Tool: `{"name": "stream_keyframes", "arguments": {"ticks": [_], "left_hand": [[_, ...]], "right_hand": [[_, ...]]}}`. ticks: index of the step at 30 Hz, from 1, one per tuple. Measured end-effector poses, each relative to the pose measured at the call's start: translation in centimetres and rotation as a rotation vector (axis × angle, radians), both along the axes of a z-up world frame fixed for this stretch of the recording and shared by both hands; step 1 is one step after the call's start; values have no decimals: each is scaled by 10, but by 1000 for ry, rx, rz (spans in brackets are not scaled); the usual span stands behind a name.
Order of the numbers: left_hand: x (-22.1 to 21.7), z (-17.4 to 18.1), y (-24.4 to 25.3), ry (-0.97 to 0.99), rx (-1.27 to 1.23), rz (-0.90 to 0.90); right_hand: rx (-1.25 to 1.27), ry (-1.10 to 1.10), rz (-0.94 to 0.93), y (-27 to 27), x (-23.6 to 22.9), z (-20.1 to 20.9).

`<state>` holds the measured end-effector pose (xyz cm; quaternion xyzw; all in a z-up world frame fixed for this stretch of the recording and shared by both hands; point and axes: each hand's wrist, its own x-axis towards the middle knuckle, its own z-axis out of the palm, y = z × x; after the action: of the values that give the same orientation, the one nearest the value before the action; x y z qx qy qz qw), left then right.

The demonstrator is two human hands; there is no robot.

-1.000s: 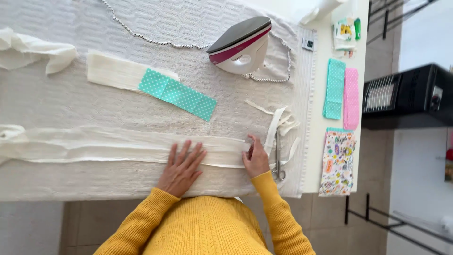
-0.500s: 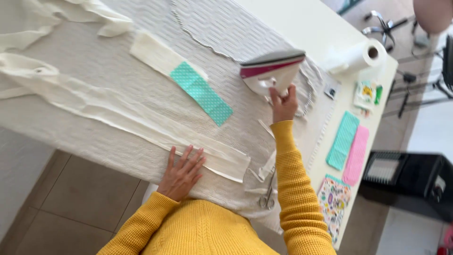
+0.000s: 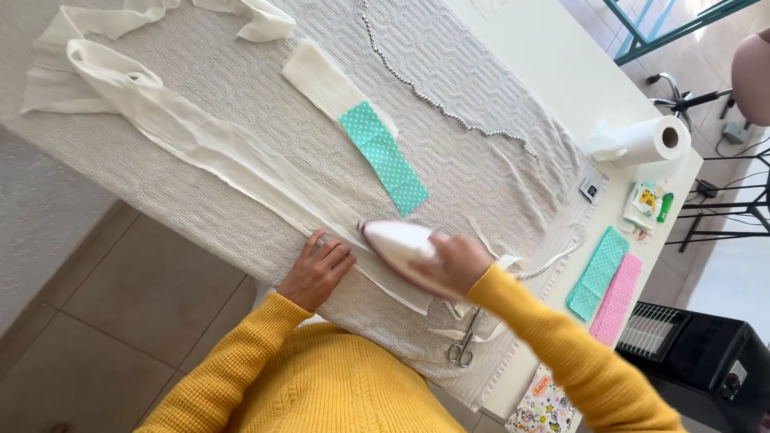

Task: Cutting strips of patterned and plain fabric and ironing them flat on a table.

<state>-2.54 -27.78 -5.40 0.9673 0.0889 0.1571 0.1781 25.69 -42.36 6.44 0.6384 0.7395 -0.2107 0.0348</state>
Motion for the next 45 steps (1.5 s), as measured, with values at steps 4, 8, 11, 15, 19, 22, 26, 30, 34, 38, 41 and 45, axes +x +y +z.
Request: {"name": "stream_keyframes", "arguments": {"ticks": [4,8,11,15,19,22,26,30,34,38,41,45], "left_hand": [[-3,-1,-2,-3,11,14],[-12,-5,-4,11,13,32],[-25,-3,3,-17,34,90],[-45,-11,22,-70,62,251],[-54,-12,28,-79,69,326],[-57,-21,34,-80,19,342],[-52,-7,56,-115,-50,416],[-49,5,72,-61,41,369],[-53,-7,75,7,62,322],[-53,-10,76,14,25,291],[-53,-10,81,4,6,262],[-62,-22,82,-32,-8,252]], "right_hand": [[-297,58,-463,12,-43,5],[-88,128,-481,15,-42,-9],[-141,180,-436,15,-57,-14],[-365,26,-331,22,-79,-11],[-324,158,-537,44,-72,-14],[-291,179,-475,48,-72,-17],[-208,120,-304,52,-81,-9],[-227,120,-457,69,-78,-10],[-142,145,-354,60,-95,-15],[-315,87,-295,58,-113,-1],[-251,93,-354,56,-111,-5],[-204,146,-419,55,-110,-9]]}}
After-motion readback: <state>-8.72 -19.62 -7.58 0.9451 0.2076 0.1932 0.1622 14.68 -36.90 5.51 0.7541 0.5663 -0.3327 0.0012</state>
